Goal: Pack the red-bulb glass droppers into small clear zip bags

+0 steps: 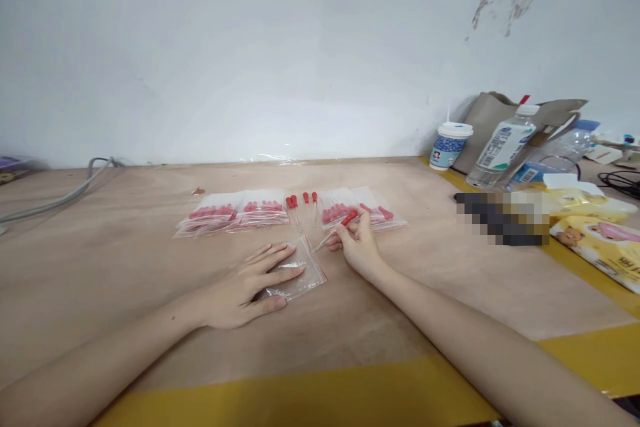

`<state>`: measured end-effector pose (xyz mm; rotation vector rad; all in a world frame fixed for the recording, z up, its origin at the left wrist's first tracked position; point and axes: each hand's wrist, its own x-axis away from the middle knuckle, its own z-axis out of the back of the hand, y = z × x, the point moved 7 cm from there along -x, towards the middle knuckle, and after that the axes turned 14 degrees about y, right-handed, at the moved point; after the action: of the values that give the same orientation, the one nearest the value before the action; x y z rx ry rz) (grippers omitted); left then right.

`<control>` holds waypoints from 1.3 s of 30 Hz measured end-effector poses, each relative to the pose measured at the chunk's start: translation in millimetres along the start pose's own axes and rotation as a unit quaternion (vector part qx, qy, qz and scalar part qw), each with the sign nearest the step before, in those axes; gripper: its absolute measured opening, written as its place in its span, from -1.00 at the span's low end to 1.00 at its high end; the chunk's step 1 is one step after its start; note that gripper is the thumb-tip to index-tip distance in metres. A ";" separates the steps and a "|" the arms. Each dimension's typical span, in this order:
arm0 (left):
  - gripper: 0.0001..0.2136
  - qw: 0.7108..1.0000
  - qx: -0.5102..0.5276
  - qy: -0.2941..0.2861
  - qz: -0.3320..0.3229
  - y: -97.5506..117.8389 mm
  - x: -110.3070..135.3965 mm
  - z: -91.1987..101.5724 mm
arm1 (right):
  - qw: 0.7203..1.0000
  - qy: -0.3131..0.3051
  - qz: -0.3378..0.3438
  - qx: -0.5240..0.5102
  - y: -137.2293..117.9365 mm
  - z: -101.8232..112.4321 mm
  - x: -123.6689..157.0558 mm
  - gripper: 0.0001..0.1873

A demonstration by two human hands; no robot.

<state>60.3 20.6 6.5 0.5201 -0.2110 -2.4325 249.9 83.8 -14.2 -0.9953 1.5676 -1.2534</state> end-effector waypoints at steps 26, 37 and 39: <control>-0.30 0.999 0.023 0.019 -0.019 -1.7 -1.3 -1.3 | 0.918 -0.390 -0.064 -0.032 -10.2 -20.8 31.2 -0.82; -0.55 0.999 0.026 0.039 0.017 -6.4 0.0 8.1 | 0.919 -0.369 -0.100 0.096 1.0 -15.2 23.2 -0.75; -0.53 0.999 0.024 0.031 0.008 -5.9 1.1 7.5 | 0.909 -0.385 -0.078 0.139 -0.4 -15.6 24.0 -0.72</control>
<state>53.2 24.8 11.4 0.6132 -0.2475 -2.3971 227.9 65.6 -15.6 -1.2385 0.6872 -0.9645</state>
